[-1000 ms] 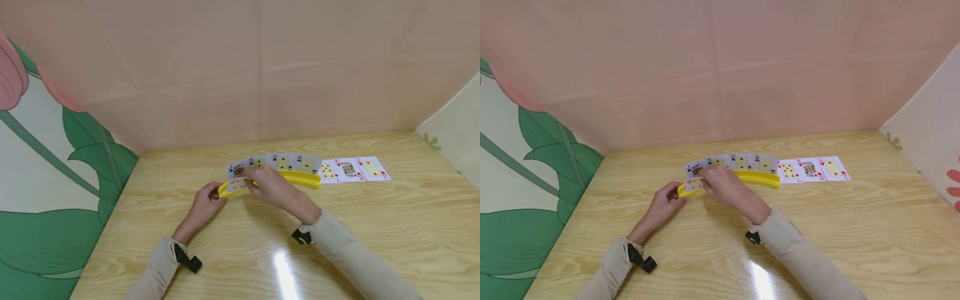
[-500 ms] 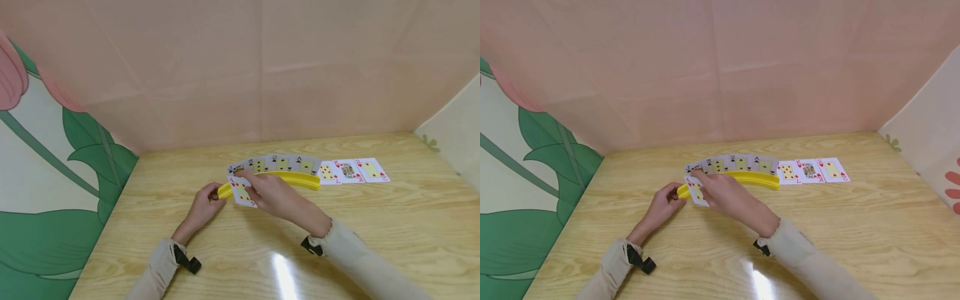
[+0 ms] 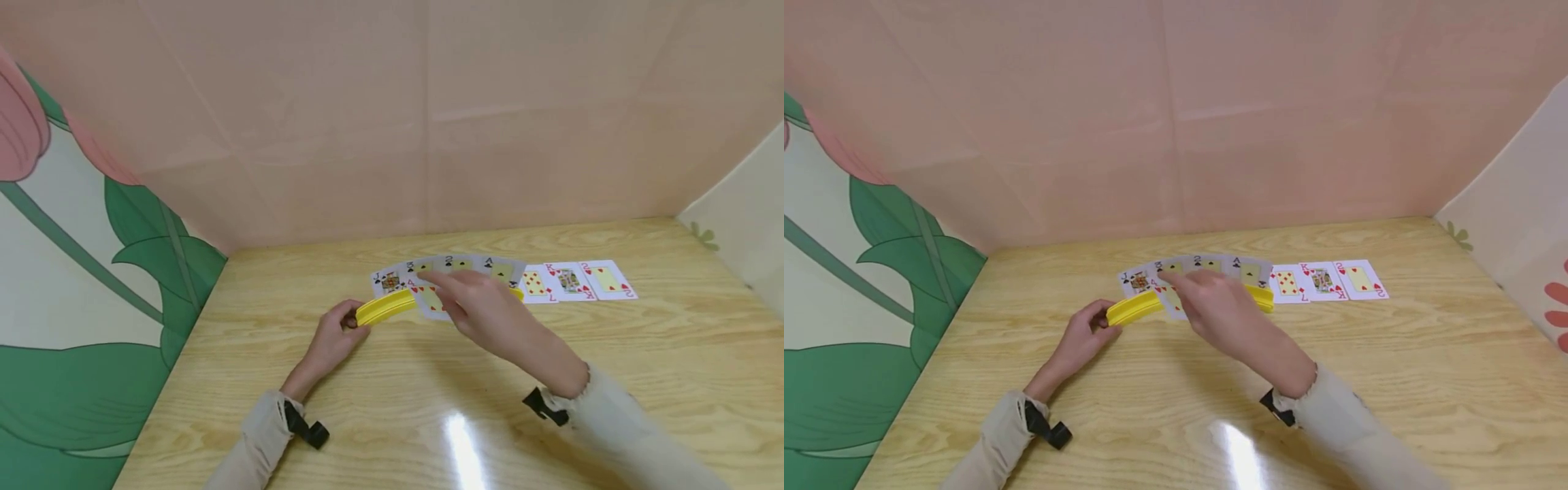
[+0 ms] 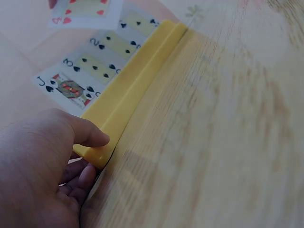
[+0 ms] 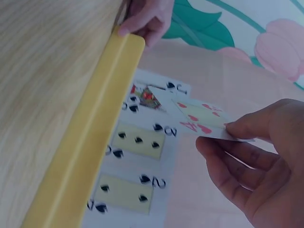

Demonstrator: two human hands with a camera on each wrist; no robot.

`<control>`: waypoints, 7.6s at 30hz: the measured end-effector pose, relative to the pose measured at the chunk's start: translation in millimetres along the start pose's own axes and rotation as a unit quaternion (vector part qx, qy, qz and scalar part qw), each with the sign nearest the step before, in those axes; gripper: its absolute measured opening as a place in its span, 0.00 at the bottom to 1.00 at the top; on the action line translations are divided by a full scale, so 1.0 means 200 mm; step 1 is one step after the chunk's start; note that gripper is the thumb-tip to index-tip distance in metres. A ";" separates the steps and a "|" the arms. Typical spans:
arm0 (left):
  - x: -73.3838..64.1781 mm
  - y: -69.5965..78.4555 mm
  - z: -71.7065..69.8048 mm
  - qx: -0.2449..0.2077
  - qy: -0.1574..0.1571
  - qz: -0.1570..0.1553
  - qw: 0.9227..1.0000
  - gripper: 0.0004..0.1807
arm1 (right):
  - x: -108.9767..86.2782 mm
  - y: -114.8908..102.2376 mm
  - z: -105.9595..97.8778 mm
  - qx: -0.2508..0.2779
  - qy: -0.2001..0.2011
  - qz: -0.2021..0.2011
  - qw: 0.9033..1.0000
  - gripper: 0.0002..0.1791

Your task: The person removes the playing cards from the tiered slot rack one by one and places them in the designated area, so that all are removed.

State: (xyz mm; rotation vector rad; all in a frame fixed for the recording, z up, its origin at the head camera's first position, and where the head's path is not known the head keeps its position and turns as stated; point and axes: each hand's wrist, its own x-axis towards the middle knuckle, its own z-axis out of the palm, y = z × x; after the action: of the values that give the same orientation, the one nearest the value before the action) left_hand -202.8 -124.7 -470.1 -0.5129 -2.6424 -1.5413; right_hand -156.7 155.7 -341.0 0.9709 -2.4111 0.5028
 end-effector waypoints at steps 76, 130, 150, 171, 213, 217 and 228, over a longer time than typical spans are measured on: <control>0.02 0.00 0.01 0.008 0.002 -0.007 1.000 0.18 | -0.40 0.84 -0.49 -0.009 0.036 0.273 0.961 0.11; 0.02 -0.01 0.01 -0.001 0.000 -0.013 1.000 0.17 | -0.97 1.41 -0.44 -0.012 -0.122 0.409 0.904 0.22; 0.01 -0.02 0.02 0.001 0.006 -0.015 1.000 0.18 | -0.96 1.44 -0.38 -0.042 -0.108 0.387 0.915 0.18; 0.02 -0.01 0.01 0.009 0.003 -0.012 1.000 0.18 | -0.94 1.41 -0.38 -0.063 -0.120 0.376 0.917 0.18; 0.02 -0.02 0.01 0.006 0.005 -0.009 1.000 0.18 | -0.41 0.90 -0.32 -0.003 0.013 0.275 0.961 0.15; 0.02 -0.02 0.01 0.007 0.006 -0.009 1.000 0.18 | -0.35 0.84 -0.29 0.009 0.020 0.258 0.966 0.15; 0.02 -0.01 0.03 0.013 0.006 -0.005 1.000 0.18 | -0.25 0.64 -0.20 0.050 0.011 0.196 0.979 0.15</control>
State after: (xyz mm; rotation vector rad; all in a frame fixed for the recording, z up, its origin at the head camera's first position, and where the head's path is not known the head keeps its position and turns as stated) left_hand -206.5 -119.8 -472.8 -0.4897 -2.6561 -1.5070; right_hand -204.5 289.5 -356.4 0.5192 -2.5844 0.7753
